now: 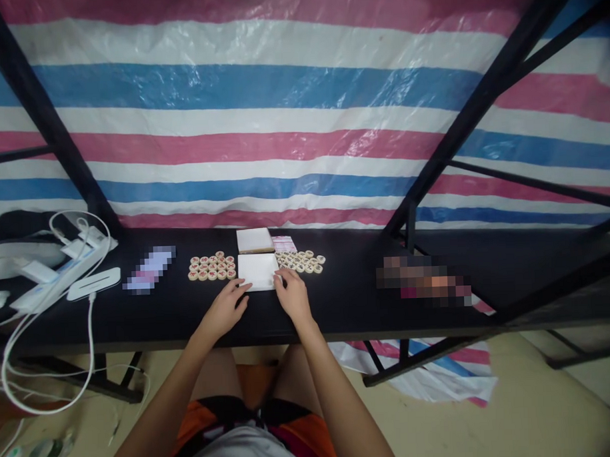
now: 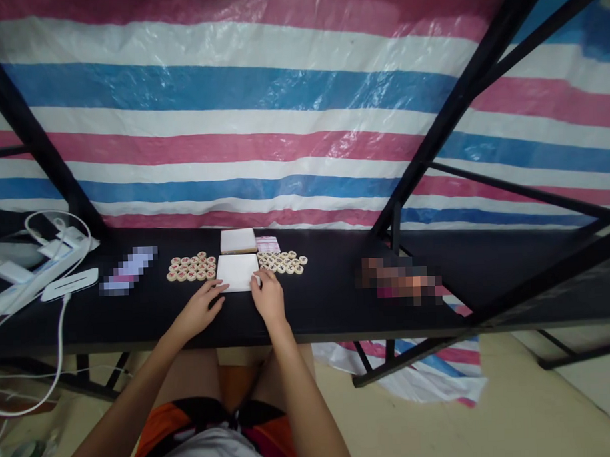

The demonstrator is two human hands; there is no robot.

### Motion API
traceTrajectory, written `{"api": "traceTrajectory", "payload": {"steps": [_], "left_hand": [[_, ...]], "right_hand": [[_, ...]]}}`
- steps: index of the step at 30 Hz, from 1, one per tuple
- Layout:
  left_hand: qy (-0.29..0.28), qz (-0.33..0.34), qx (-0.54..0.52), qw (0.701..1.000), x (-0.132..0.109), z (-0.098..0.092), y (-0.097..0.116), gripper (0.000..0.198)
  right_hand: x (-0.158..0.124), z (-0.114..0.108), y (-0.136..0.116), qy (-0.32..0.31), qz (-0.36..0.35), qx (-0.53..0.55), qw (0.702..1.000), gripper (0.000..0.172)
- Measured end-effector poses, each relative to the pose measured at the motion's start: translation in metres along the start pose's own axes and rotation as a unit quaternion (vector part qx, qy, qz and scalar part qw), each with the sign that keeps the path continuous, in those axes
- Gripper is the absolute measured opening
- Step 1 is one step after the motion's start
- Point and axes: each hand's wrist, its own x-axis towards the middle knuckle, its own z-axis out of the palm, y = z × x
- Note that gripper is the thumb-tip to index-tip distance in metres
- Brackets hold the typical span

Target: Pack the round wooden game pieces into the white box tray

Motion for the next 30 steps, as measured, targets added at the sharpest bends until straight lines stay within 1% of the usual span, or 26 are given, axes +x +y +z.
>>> {"api": "traceTrajectory", "payload": {"steps": [5, 8, 13, 18, 30], "left_hand": [[-0.021, -0.022, -0.006, 1.0, 0.0003, -0.0019, 0.0006, 0.036], [-0.027, -0.019, -0.01, 0.999, 0.0003, -0.0017, -0.0003, 0.035], [-0.039, -0.011, 0.004, 0.999, -0.0017, -0.0015, 0.0, 0.034], [-0.04, -0.01, 0.005, 0.999, -0.0021, -0.0031, 0.0017, 0.031], [-0.035, -0.013, -0.001, 0.999, -0.0026, -0.0035, 0.0016, 0.031]], "right_hand": [[0.0037, 0.0011, 0.0055, 0.011, -0.008, 0.047, 0.999, 0.024], [0.0043, 0.0007, 0.0061, 0.014, -0.004, 0.059, 0.998, 0.024], [0.0041, -0.0004, 0.0054, 0.002, 0.001, 0.071, 0.997, 0.023], [0.0045, -0.0013, 0.0048, -0.011, -0.006, 0.071, 0.997, 0.023], [0.0036, -0.0008, 0.0051, -0.001, -0.009, 0.068, 0.998, 0.019]]}}
